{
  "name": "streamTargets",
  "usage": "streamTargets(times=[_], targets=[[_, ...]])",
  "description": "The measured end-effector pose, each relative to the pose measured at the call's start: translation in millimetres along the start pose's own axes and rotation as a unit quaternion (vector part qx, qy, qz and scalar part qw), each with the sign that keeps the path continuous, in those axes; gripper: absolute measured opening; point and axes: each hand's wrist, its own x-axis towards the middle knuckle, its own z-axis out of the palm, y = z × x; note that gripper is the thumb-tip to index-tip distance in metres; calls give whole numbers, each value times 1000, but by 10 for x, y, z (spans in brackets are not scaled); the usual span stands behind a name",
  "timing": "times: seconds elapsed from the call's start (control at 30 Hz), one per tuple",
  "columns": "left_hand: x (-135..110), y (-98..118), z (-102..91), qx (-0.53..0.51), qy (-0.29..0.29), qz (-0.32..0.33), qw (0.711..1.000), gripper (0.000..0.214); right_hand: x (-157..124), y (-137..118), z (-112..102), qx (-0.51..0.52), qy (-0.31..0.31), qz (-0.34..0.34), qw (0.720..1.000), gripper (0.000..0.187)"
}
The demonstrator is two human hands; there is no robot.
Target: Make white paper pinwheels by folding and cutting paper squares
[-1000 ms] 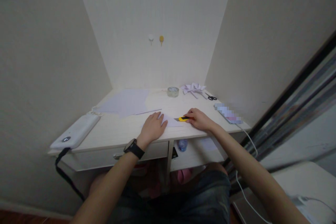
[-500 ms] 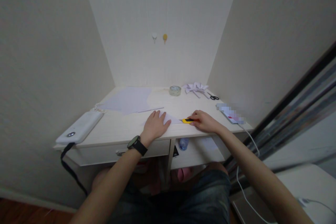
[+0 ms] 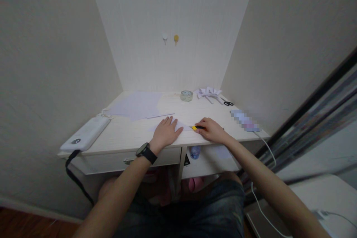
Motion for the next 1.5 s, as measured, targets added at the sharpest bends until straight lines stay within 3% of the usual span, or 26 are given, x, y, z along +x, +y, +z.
streamTargets(times=[0.57,0.83,1.5], targets=[[7,6,-29,-4,-57,-12,998,54,-20,4,152,10,54,-7,998,28],[34,-101,-75,3,-79,3,997,55,-26,62,213,11,78,-29,997,26],[53,-109,-67,10,-115,7,993,57,84,207,139,20,56,-103,993,25]])
